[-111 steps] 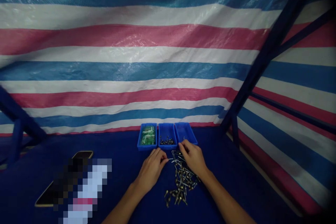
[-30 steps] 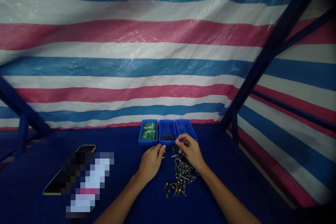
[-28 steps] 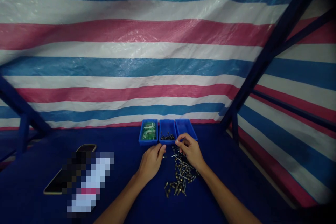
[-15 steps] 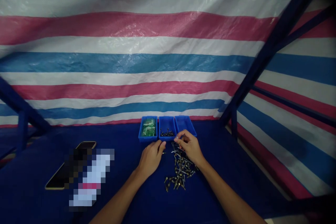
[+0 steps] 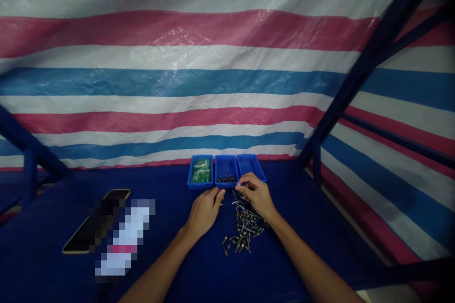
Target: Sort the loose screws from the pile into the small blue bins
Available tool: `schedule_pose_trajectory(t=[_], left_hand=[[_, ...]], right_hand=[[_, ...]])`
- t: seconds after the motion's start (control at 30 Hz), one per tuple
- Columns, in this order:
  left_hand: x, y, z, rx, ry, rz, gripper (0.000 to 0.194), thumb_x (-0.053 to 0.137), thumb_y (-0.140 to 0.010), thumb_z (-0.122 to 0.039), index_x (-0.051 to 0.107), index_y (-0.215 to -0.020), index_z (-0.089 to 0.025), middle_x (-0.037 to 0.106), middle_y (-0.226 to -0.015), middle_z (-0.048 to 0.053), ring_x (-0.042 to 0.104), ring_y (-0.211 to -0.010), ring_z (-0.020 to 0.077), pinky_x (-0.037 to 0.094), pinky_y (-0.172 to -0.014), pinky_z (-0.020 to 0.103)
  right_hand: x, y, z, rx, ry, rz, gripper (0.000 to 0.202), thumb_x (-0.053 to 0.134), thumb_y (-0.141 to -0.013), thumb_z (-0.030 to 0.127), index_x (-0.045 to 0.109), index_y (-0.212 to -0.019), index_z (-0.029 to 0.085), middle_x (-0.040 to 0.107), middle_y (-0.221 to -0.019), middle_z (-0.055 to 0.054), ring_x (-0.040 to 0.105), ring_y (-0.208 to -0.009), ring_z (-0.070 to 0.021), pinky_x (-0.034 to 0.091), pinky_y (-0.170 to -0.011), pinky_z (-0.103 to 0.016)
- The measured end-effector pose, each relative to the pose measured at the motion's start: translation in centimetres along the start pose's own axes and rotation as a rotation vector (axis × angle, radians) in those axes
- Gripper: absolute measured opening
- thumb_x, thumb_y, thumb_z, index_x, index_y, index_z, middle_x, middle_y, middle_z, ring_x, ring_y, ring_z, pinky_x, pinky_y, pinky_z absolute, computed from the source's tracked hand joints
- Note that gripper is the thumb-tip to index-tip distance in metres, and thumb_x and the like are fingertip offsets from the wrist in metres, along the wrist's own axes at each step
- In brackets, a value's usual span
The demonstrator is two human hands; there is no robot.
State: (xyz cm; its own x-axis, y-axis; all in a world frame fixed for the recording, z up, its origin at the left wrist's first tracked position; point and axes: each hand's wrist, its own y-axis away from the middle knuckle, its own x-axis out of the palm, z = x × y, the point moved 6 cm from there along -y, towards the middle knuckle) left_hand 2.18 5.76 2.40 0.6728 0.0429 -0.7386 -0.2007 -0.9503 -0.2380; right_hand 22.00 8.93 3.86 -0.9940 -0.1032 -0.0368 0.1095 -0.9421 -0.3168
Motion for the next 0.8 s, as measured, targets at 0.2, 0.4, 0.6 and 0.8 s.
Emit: schedule_pose_trajectory(t=[0.2,0.4,0.6,0.8], left_hand=[[0.1,0.0,0.0,0.015,-0.010,0.005,0.044,0.034,-0.112,-0.048,0.069,-0.098,-0.025,0.076,-0.093,0.004,0.072,-0.089,0.0227,0.048,-0.079,0.031],[0.1,-0.1,-0.1,0.013,-0.017,0.008,0.044,0.034,-0.112,-0.048,0.069,-0.097,-0.025,0.075,-0.092,0.004,0.071,-0.088,0.0226,0.048,-0.079,0.031],[0.0,-0.1,-0.3,0.046,-0.016,0.009,0.043,0.034,-0.112,-0.047,0.068,-0.099,-0.024,0.076,-0.096,0.004,0.071,-0.091,0.0228,0.048,-0.082,0.032],[0.1,0.1,-1.0,0.111,-0.094,0.013,0.040,0.040,-0.111,-0.049,0.065,-0.093,-0.024,0.073,-0.092,0.004,0.068,-0.090,0.0236,0.048,-0.078,0.034]], right_hand=[[0.1,0.0,0.0,-0.002,-0.002,0.011,0.020,0.080,-0.087,0.043,0.081,-0.090,0.023,0.069,-0.097,-0.005,0.055,-0.050,-0.0080,0.041,-0.042,-0.022],[0.4,0.3,0.0,0.008,0.010,0.037,0.022,0.074,-0.092,0.044,0.082,-0.095,0.024,0.073,-0.102,-0.006,0.057,-0.051,-0.0091,0.042,-0.041,-0.022],[0.2,0.1,-0.2,0.024,0.036,0.023,0.027,0.077,-0.089,0.049,0.082,-0.096,0.023,0.074,-0.098,-0.006,0.055,-0.051,-0.0098,0.042,-0.042,-0.023],[-0.6,0.1,-0.5,0.025,0.106,-0.090,0.034,0.079,-0.086,0.055,0.078,-0.092,0.021,0.071,-0.084,-0.003,0.054,-0.051,-0.0110,0.040,-0.044,-0.023]])
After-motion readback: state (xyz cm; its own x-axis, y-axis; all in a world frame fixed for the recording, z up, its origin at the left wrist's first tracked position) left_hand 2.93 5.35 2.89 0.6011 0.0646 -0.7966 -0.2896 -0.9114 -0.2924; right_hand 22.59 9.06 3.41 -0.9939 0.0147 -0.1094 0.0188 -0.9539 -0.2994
